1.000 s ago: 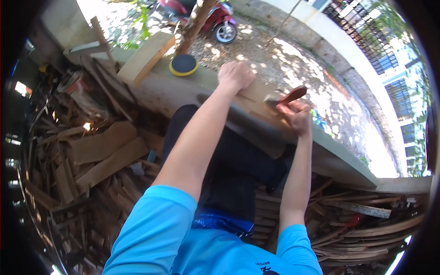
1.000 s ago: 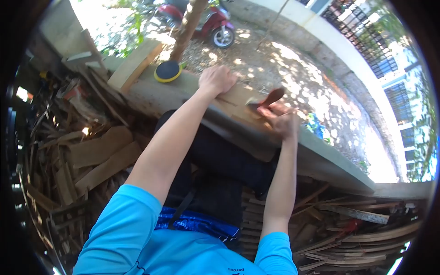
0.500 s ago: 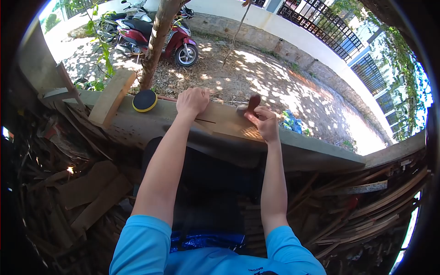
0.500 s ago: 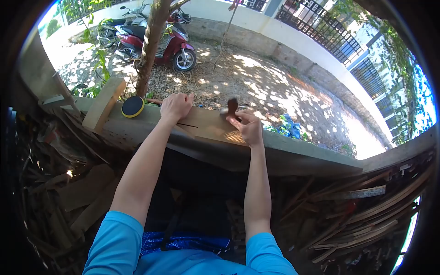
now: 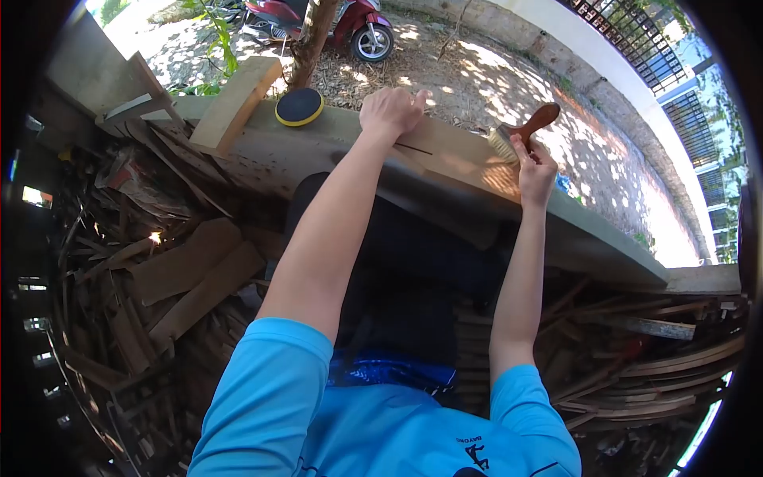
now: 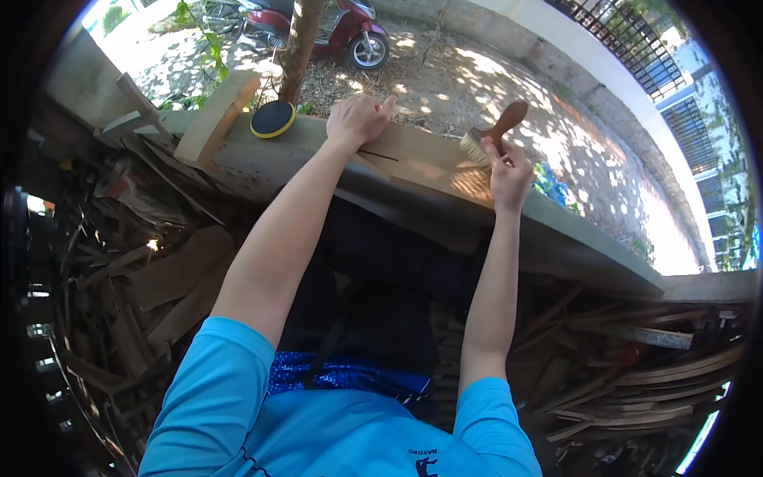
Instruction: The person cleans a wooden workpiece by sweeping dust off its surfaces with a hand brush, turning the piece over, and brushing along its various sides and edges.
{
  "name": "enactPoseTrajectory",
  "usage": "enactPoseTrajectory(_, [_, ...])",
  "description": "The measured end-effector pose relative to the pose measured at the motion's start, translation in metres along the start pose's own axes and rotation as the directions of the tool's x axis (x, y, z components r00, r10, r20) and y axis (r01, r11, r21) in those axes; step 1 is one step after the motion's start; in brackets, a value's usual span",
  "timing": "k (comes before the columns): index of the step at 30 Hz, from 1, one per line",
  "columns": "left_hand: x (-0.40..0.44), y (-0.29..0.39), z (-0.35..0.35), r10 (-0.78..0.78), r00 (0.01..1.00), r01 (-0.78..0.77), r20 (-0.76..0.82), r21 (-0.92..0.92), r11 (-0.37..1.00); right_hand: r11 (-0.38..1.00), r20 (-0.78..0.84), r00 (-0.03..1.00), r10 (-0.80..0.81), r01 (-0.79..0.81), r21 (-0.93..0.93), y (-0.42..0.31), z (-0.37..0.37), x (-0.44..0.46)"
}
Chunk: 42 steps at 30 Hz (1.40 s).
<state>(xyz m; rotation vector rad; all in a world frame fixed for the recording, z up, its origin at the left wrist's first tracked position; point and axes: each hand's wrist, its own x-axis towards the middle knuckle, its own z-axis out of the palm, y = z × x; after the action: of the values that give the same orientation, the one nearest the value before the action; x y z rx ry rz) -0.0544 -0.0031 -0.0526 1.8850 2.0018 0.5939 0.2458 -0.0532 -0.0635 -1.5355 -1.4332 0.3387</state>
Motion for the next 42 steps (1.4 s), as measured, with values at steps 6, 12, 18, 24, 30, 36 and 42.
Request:
enactPoseTrajectory(6, [0.001, 0.005, -0.001, 0.004, 1.0, -0.005, 0.017, 0.037, 0.999, 0.999, 0.203, 0.979, -0.023, 0.014, 0.048, -0.003, -0.001, -0.004])
enactPoseTrajectory(12, [0.0, 0.003, -0.002, -0.017, 1.0, 0.016, 0.025, 0.035, 0.999, 0.918, 0.615, 0.777, -0.134, -0.135, 0.372, -0.011, -0.018, -0.008])
enactPoseTrajectory(18, [-0.002, 0.003, -0.002, -0.008, 1.0, 0.008, 0.004, 0.031, 0.999, 0.882, 0.46, 0.887, -0.04, -0.185, 0.434, -0.004, -0.015, -0.002])
enactPoseTrajectory(24, [-0.003, 0.003, -0.002, -0.014, 1.0, 0.014, 0.019, 0.033, 0.999, 0.951, -0.027, 0.999, -0.033, 0.04, 0.307, 0.009, -0.007, -0.006])
enactPoseTrajectory(30, [0.0, 0.002, 0.003, 0.001, 1.0, 0.0, -0.019, 0.052, 0.999, 0.993, 0.198, 0.98, -0.036, 0.012, 0.121, -0.006, -0.014, -0.011])
enactPoseTrajectory(36, [0.0, 0.002, 0.001, -0.029, 1.0, 0.028, 0.007, 0.04, 0.999, 0.895, 0.518, 0.847, -0.124, -0.13, 0.426, -0.003, -0.019, -0.011])
enactPoseTrajectory(42, [-0.001, 0.003, 0.0, -0.024, 1.0, 0.024, -0.006, 0.043, 0.999, 0.86, 0.345, 0.936, -0.076, -0.114, 0.498, 0.012, -0.013, -0.006])
